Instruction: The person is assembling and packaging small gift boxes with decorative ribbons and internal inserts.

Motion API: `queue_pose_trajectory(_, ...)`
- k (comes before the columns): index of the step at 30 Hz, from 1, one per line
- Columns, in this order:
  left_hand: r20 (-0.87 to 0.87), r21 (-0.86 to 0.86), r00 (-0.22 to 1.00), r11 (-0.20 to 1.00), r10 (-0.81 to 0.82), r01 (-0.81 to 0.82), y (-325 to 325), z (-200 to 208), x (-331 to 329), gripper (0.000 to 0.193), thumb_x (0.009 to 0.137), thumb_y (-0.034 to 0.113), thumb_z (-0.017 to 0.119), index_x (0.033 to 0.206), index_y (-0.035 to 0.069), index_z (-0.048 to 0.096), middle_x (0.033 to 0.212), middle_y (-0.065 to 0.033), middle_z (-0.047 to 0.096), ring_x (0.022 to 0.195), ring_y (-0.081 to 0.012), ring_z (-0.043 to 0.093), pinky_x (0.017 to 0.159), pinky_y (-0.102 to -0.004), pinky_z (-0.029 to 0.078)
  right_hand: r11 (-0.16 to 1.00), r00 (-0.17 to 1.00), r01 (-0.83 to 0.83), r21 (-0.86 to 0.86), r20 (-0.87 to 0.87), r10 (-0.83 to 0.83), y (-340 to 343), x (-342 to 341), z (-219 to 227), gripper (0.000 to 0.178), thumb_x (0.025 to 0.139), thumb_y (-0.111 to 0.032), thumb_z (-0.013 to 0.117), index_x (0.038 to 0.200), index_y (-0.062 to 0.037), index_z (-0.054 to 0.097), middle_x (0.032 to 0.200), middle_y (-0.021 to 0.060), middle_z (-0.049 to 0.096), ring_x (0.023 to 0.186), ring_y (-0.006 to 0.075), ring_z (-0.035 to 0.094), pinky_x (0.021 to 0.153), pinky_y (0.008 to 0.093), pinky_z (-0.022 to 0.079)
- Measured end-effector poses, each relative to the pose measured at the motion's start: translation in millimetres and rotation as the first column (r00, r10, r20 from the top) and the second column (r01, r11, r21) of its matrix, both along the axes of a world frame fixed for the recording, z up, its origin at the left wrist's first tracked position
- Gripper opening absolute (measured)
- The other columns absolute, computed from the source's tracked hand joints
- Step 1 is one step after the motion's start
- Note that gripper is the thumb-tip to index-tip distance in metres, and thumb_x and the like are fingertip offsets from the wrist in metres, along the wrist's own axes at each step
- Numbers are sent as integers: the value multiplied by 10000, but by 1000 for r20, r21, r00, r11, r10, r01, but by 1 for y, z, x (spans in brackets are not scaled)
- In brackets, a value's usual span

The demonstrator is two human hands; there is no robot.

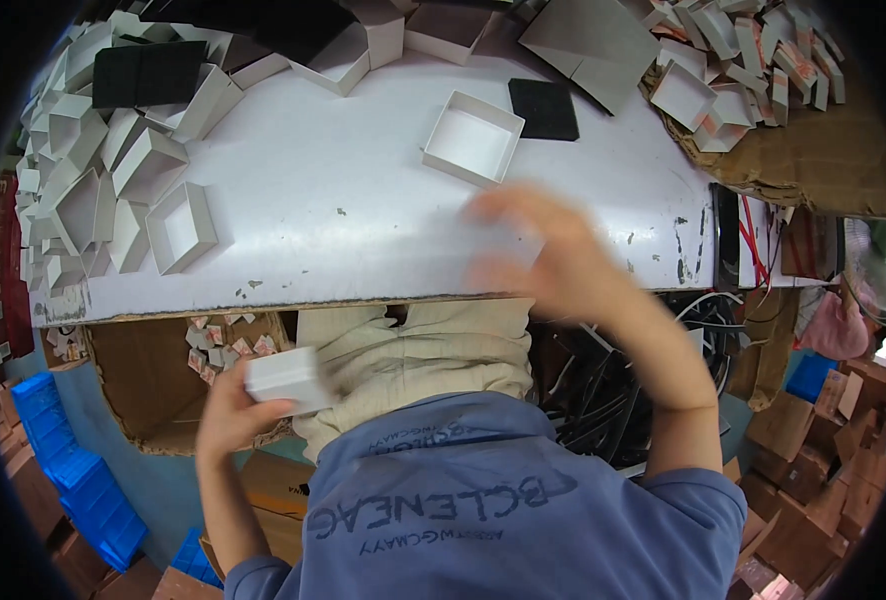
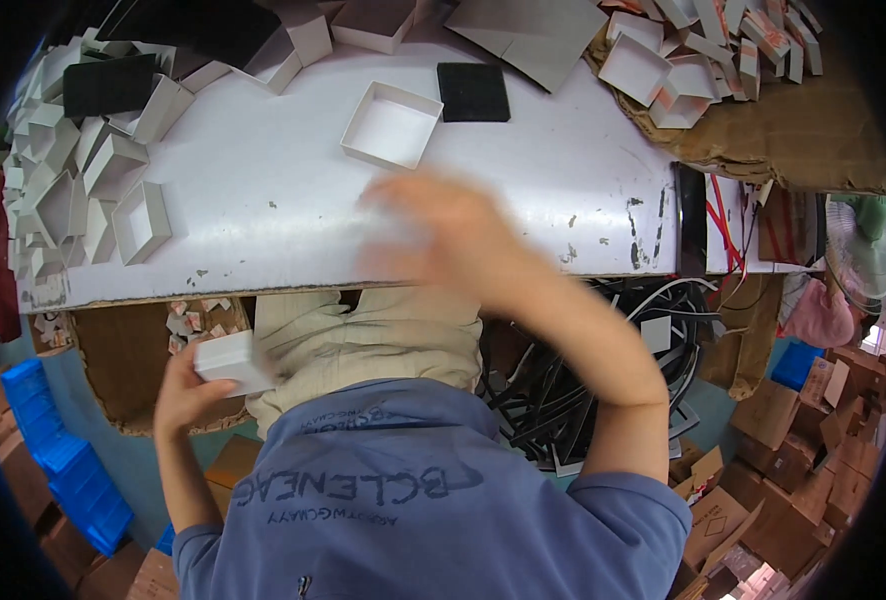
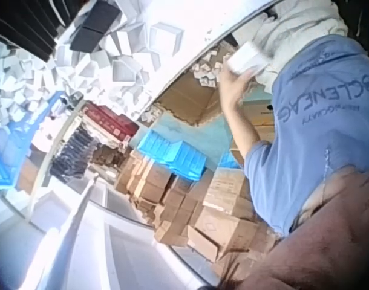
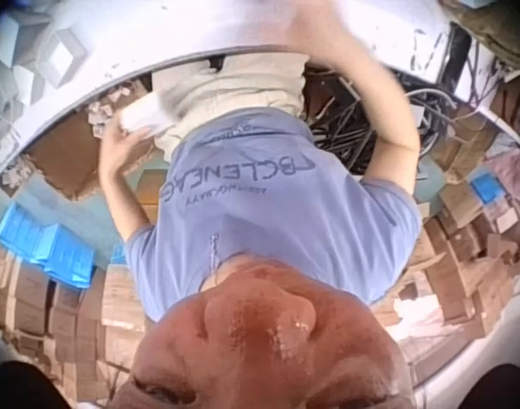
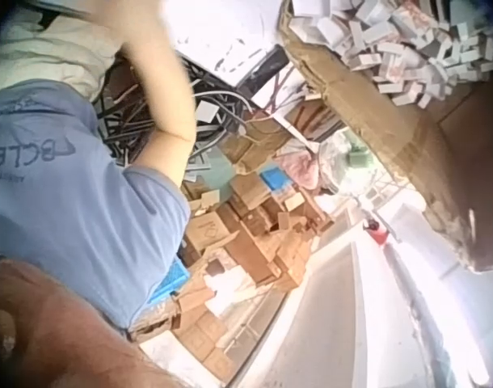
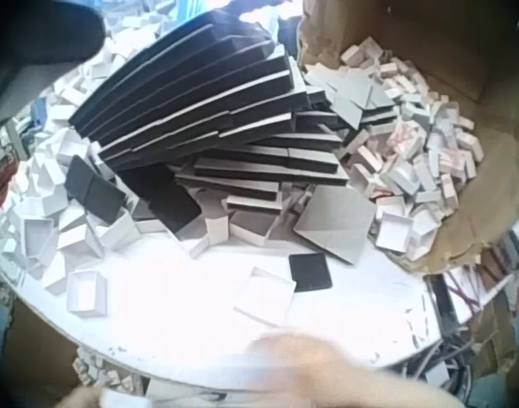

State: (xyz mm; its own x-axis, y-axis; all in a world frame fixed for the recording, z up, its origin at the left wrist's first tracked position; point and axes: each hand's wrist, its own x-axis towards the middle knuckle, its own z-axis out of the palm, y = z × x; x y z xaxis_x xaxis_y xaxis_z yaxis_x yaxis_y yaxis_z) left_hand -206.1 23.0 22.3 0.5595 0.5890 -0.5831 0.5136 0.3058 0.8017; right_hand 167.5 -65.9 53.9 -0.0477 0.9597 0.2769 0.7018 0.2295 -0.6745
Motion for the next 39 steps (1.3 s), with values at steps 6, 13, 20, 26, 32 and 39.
queue_pose_trajectory(6, -100, 692, 983, 720, 151, -40, 34, 16, 28, 525, 697, 83, 730, 1150, -16, 484, 1139, -155, 536, 1092, -276, 507, 916, -353, 405, 931, 805, 362, -42, 517, -290, 57, 90, -18, 434, 724, -23, 543, 1157, -36, 508, 1020, 144, 592, 946, 305, 561, 813, 383, 457)
queue_pose_trajectory(13, -20, 993, 904, 94, -428, 67, 56, 10, 227, 390, 709, 63, 662, 1083, 92, 558, 1338, -176, 384, 1224, -376, 360, 1002, -418, 303, 909, 711, 402, 109, 589, -385, 51, 85, 13, 336, 722, -74, 601, 1053, -18, 581, 920, 155, 577, 809, 323, 581, 736, 384, 475)
queue_pose_trajectory(20, 140, 854, 795, 478, -590, 204, 47, -8, 238, 458, 654, 124, 740, 1040, 63, 502, 1305, -188, 415, 1166, -355, 428, 939, -396, 373, 950, 765, -59, 305, 625, -153, 5, 14, 2, 127, 623, -106, 600, 747, -82, 587, 788, 38, 543, 675, 204, 546, 517, 315, 421)
queue_pose_trajectory(26, 287, 890, 740, 455, -608, 29, 21, -17, 212, 819, 573, 257, 794, 1288, 101, 427, 1270, -110, 466, 1075, -323, 487, 869, -390, 430, 992, 978, -129, -1, 164, 128, -3, 5, 8, 212, 709, -66, 648, 915, -33, 613, 887, 85, 597, 774, 246, 588, 666, 320, 482)
queue_pose_trajectory(32, -203, 961, 786, 36, -584, 275, 27, 3, 167, 619, 597, 288, 750, 1181, 222, 557, 1278, -47, 478, 1109, -339, 436, 886, -415, 383, 756, 510, 609, 239, 611, -605, 3, 171, -10, 228, 811, -226, 581, 983, -89, 642, 952, 121, 605, 890, 309, 570, 767, 416, 452)
queue_pose_trajectory(39, -131, 923, 816, 232, -562, 308, 19, 1, 168, 478, 736, 316, 654, 1192, 217, 550, 1313, -58, 447, 1121, -352, 413, 900, -445, 349, 742, 374, 612, 275, 725, -578, -2, 174, -14, 262, 790, -193, 613, 989, -26, 578, 912, 133, 598, 878, 275, 571, 783, 397, 447)
